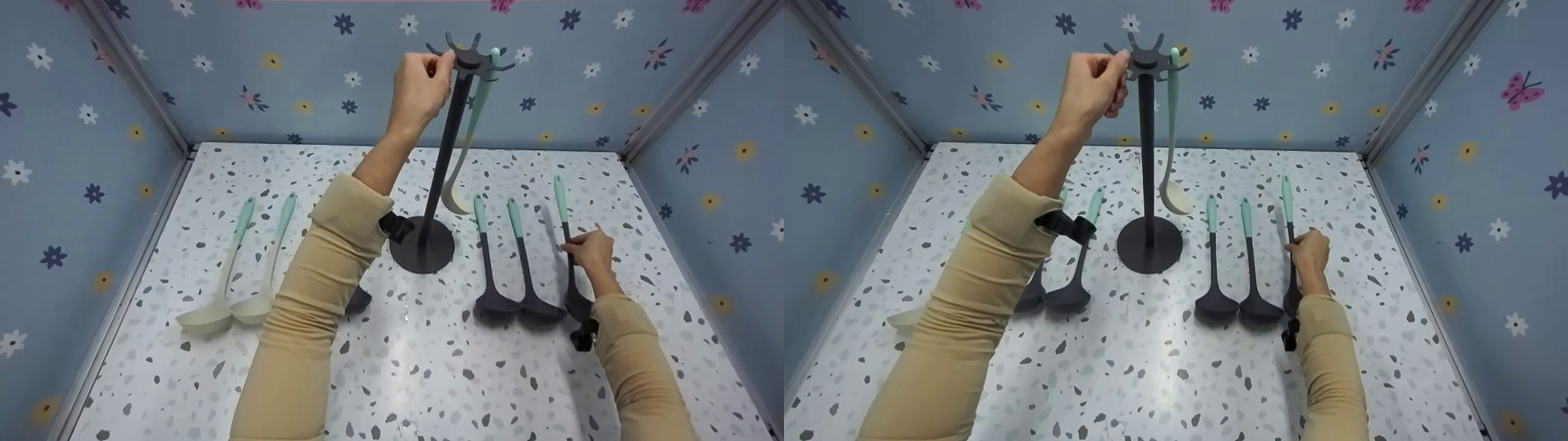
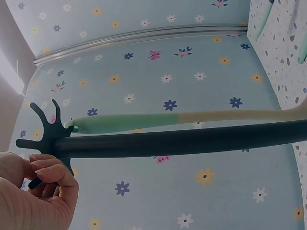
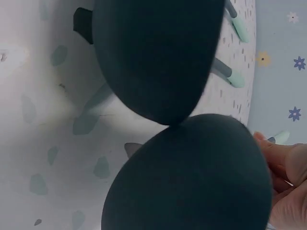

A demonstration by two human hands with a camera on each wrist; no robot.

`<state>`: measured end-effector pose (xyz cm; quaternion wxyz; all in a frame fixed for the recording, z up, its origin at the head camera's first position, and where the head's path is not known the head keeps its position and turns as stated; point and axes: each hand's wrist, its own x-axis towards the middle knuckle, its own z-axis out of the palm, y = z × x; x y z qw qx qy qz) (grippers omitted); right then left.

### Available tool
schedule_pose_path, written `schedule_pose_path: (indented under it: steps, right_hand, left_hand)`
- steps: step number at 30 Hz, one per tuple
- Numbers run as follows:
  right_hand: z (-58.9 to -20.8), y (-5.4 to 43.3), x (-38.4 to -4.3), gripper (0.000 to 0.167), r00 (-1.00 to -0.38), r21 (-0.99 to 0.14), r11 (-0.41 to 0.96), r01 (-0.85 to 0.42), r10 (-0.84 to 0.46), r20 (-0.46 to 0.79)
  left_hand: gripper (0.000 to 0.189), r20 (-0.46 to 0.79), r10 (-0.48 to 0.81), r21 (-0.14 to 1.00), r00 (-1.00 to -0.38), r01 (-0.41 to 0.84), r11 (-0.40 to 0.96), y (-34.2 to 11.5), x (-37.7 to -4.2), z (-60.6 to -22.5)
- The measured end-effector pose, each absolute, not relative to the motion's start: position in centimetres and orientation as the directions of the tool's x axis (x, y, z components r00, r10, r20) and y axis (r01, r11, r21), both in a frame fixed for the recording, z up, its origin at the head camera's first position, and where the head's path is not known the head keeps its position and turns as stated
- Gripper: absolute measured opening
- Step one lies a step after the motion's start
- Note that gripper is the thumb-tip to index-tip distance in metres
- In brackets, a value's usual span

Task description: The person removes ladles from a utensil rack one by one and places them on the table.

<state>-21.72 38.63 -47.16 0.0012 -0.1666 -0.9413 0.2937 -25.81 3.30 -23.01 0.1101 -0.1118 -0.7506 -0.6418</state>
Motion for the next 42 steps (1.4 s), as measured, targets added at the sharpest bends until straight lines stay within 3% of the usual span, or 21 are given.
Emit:
schedule_pose_path:
  steps: [11,31,42]
  right_hand:
    - [-48.6,39.3,-22.2,0.029,-0.929,-0.499,0.783,0.371,0.320,-0.188]
    - [-50.2,39.2,-22.9,0.031,-0.898,-0.401,0.811,0.426,0.325,-0.297]
    - [-50.4,38.9,-23.1,0.029,-0.931,-0.329,0.880,0.343,0.274,-0.241]
  left_hand:
    - [0.037,0.363,0.033,0.916,-0.931,0.363,0.171,3.3,-25.7,-23.2]
    - [0.032,0.353,0.019,0.918,-0.935,0.351,0.185,3.3,-25.7,-23.2]
    - [0.033,0.366,0.016,0.915,-0.931,0.363,0.175,3.3,-25.7,-23.3]
